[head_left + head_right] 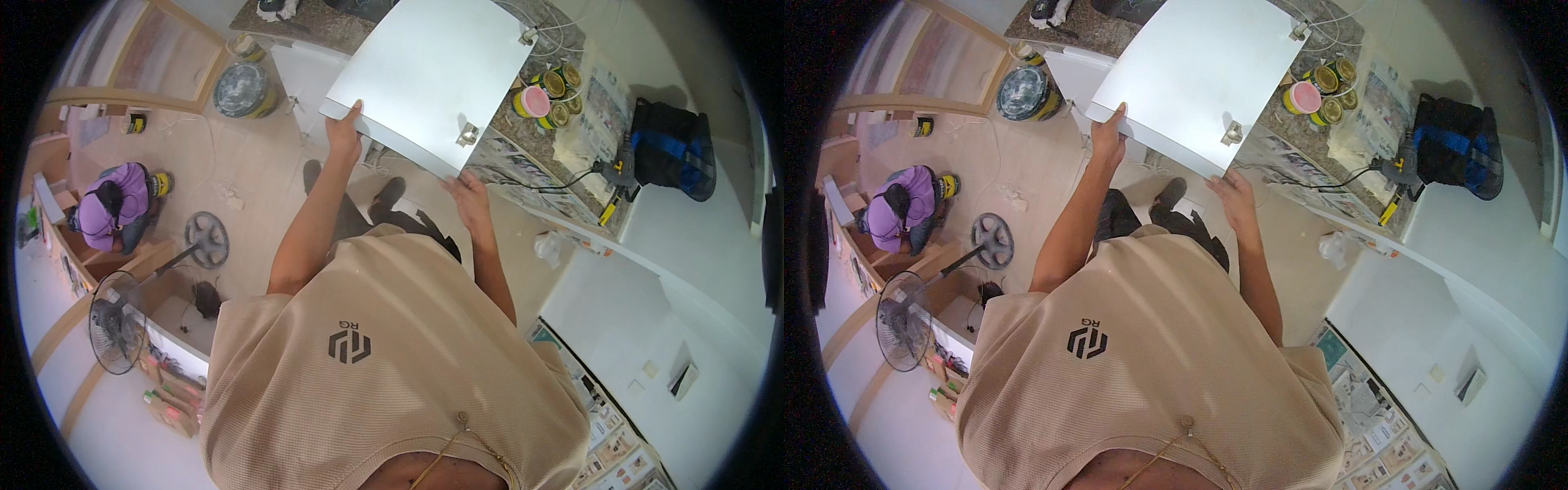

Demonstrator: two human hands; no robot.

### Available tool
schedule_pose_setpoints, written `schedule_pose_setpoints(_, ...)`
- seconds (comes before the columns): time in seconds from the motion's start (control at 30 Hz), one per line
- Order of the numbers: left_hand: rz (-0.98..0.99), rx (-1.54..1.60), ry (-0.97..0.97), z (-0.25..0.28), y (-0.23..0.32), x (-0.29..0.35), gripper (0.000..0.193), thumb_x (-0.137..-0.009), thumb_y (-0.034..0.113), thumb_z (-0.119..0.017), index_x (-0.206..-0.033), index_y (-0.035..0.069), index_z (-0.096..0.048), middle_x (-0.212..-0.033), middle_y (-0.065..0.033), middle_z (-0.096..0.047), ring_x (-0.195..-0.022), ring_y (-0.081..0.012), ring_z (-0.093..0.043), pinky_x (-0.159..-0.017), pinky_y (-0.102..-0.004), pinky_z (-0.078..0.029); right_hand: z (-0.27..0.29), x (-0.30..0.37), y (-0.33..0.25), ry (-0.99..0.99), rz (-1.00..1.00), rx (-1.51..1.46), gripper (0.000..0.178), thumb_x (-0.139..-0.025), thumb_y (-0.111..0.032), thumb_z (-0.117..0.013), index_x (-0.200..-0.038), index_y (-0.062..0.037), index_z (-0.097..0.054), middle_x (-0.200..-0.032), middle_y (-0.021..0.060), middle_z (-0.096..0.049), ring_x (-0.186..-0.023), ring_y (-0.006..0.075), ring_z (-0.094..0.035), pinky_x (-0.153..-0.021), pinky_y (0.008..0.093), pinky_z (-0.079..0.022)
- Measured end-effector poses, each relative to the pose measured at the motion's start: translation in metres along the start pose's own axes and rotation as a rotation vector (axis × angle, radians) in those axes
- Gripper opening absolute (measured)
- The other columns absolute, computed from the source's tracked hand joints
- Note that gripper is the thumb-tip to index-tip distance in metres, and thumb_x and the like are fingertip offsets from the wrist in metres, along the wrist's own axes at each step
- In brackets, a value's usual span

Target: The person removes a white cabinet door from a wall-mounted unit and carries it to a workbench. They then handle a long wooden trim piece and a white door panel, aligning the trim with the door's edge and inspecting the fit. The person also briefly handles a metal hinge component.

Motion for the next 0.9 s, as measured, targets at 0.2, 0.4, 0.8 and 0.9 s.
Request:
schedule_pose_setpoints(0.2,0.017,-0.001,0.050,0.001,0.002,0.003,0.051,-0.088,0.004,-0.073,-0.133,0.003,-0.050,-0.120,-0.0094,-0.063,-0.104,-0.0211,-0.063,-0.078,-0.0342,-0.053,0.005,-0.003,0.003,0.014,-0.009,0.016,0.035,-0.094,0.001,-0.063,-0.128,0.0090,-0.057,-0.121,0.0147,-0.065,-0.110,0.0213,-0.063,-0.099,0.0363,-0.054)
schedule_pose_setpoints(0.4,0.035,-0.001,0.033,0.000,0.001,0.004,0.051,-0.089,0.006,-0.074,-0.133,0.000,-0.050,-0.121,-0.0093,-0.063,-0.107,-0.0217,-0.063,-0.083,-0.0347,-0.053,0.006,-0.004,-0.001,0.043,-0.057,0.078,0.034,-0.094,0.002,-0.063,-0.126,0.0105,-0.058,-0.119,0.0171,-0.065,-0.107,0.0227,-0.065,-0.096,0.0358,-0.056)
schedule_pose_setpoints(0.8,-0.009,0.079,-0.020,-0.021,-0.008,0.020,0.060,-0.087,0.002,-0.074,-0.138,-0.003,-0.043,-0.129,-0.0137,-0.057,-0.118,-0.0273,-0.058,-0.097,-0.0391,-0.051,0.007,-0.007,-0.009,0.059,-0.131,-0.014,0.029,-0.097,-0.003,-0.060,-0.121,0.0130,-0.057,-0.118,0.0163,-0.062,-0.108,0.0240,-0.064,-0.099,0.0404,-0.058)
schedule_pose_setpoints(0.9,-0.049,-0.013,0.162,-0.021,-0.023,0.020,0.062,-0.086,0.000,-0.074,-0.138,-0.002,-0.039,-0.129,-0.0143,-0.055,-0.120,-0.0289,-0.057,-0.098,-0.0403,-0.052,0.005,-0.008,-0.009,0.102,-0.157,-0.002,0.033,-0.098,-0.006,-0.060,-0.127,0.0095,-0.054,-0.117,0.0142,-0.061,-0.108,0.0234,-0.063,-0.097,0.0428,-0.059)
Point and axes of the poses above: each hand's wrist, its own x-axis away from the middle knuckle, its own z-axis out of the back of the hand, y = z × x, the point moved 6 cm from there along -x, towards the middle knuckle
